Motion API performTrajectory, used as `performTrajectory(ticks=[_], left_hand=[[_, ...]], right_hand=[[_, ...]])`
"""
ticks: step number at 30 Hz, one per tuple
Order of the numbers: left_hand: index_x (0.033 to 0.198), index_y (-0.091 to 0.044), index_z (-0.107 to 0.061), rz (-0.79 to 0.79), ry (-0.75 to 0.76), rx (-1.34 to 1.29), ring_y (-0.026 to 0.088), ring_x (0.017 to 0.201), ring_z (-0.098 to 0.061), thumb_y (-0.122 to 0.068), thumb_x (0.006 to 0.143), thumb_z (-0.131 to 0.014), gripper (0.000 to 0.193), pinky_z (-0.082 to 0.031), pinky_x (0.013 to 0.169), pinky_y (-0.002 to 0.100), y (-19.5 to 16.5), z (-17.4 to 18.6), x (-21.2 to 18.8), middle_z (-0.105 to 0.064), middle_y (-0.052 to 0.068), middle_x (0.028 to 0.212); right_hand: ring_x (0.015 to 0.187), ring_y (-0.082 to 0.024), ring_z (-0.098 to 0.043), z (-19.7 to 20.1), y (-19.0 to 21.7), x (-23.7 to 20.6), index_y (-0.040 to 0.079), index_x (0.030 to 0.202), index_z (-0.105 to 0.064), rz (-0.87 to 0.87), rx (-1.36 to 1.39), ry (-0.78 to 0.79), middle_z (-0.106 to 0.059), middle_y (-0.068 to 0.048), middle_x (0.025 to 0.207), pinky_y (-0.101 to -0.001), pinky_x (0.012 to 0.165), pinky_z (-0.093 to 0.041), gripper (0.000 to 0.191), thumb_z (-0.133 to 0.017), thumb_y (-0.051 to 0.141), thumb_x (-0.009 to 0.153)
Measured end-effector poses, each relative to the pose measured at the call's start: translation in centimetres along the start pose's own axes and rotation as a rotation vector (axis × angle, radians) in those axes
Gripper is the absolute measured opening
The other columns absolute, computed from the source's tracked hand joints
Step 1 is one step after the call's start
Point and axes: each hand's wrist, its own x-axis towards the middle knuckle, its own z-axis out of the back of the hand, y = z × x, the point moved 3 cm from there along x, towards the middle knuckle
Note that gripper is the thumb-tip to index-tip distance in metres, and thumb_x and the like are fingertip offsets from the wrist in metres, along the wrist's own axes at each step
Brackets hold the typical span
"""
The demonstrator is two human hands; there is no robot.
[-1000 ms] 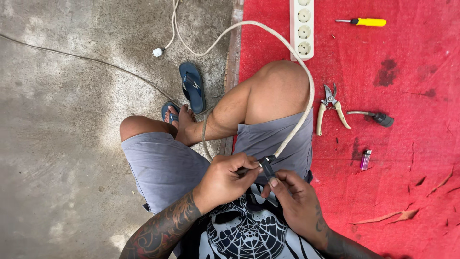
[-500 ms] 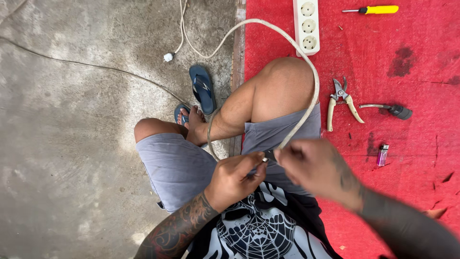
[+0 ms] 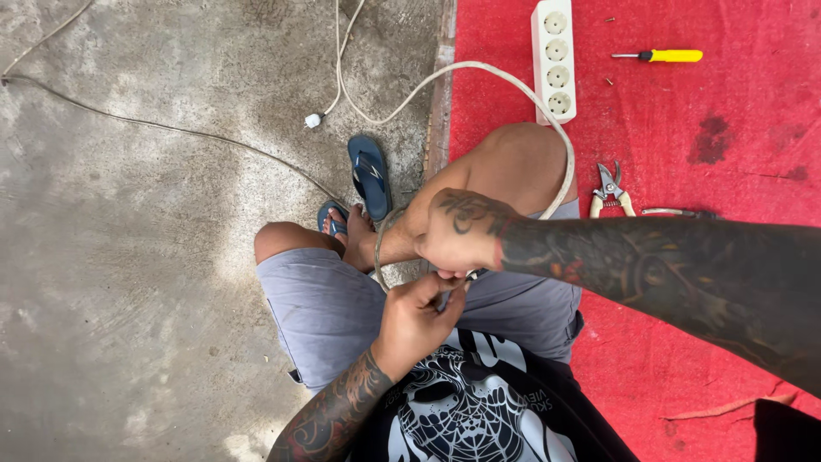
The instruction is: The person sits on the ground repairing a power cord and plug. They strip and twist the wire ends by hand, fit the plug parts together, then wrap the cord joint with brown tape, tearing the tape by hand and smoothing it along the cable.
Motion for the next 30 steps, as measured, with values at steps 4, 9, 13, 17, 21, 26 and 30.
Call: performTrajectory(ticks=[4,9,13,17,21,26,30], left_hand=[[0.093,-0.004,-0.073,-0.06,0.031,-0.172,0.005,0.065,-0.069,0.0,0.088,-0.073,0.007,-0.054,0.058,0.023,-0.1,1.5,0.5,-0.08,0.004,0.085],[0.099,-0.004,-0.073,-0.1,0.12,-0.251,0.007,0.071,-0.071,0.001,0.087,-0.073,0.013,-0.056,0.061,0.023,-0.5,2.6,1.7,-0.079,0.007,0.092],[0.093,-0.003,-0.071,-0.099,0.197,-0.231,0.013,0.073,-0.078,-0.002,0.09,-0.073,0.004,-0.059,0.061,0.026,-0.2,2.6,2.5,-0.079,0.008,0.086],[0.096,-0.004,-0.07,-0.123,0.26,-0.13,0.02,0.075,-0.079,-0.007,0.091,-0.076,0.009,-0.06,0.061,0.03,-0.2,2.1,2.9,-0.077,0.011,0.085],[0.1,-0.004,-0.068,-0.225,0.267,-0.148,0.021,0.084,-0.079,-0.007,0.091,-0.076,0.012,-0.062,0.069,0.029,-1.5,1.7,3.4,-0.077,0.011,0.091],[0.112,-0.004,-0.07,-0.091,0.369,-0.13,0.019,0.069,-0.077,-0.007,0.091,-0.074,0.022,-0.058,0.058,0.029,-2.5,1.0,3.6,-0.077,0.012,0.09],[0.098,-0.002,-0.07,-0.084,0.357,-0.141,0.018,0.072,-0.08,-0.006,0.093,-0.072,0.007,-0.06,0.059,0.028,-2.5,0.8,3.4,-0.079,0.01,0.099]], right_hand=[[0.051,-0.017,-0.074,-0.9,-1.5,-2.1,-0.001,0.06,-0.074,0.131,0.254,-0.095,-0.074,-0.009,0.057,-0.0319,0.059,-0.06,0.045,-0.058,0.029,0.09],[0.047,-0.011,-0.061,-5.8,-3.8,-6.4,0.005,0.078,-0.076,-0.062,0.531,-0.168,-0.079,-0.003,0.063,-0.0304,0.047,-0.048,0.037,-0.058,0.034,0.092],[0.052,-0.008,-0.051,-11.3,-5.8,-7.5,0.002,0.097,-0.074,-0.114,0.86,-0.284,-0.08,-0.004,0.071,-0.0274,0.048,-0.04,0.032,-0.058,0.03,0.097],[0.064,-0.007,-0.057,-15.9,-8.9,-6.4,0.001,0.111,-0.067,-0.014,1.0,-0.376,-0.078,-0.006,0.083,-0.0239,0.058,-0.045,0.027,-0.057,0.024,0.099],[0.085,-0.008,-0.068,-18.4,-11.9,-5.8,0.001,0.116,-0.064,0.119,1.038,-0.445,-0.078,-0.008,0.093,-0.0238,0.077,-0.054,0.025,-0.058,0.02,0.101],[0.096,-0.01,-0.07,-18.9,-13.5,-4.8,0.0,0.121,-0.061,0.223,1.081,-0.502,-0.077,-0.007,0.102,-0.0254,0.086,-0.054,0.028,-0.059,0.019,0.1],[0.097,-0.011,-0.069,-18.4,-14.0,-3.4,-0.002,0.121,-0.064,0.197,1.178,-0.488,-0.077,-0.007,0.105,-0.027,0.086,-0.055,0.03,-0.062,0.018,0.099]])
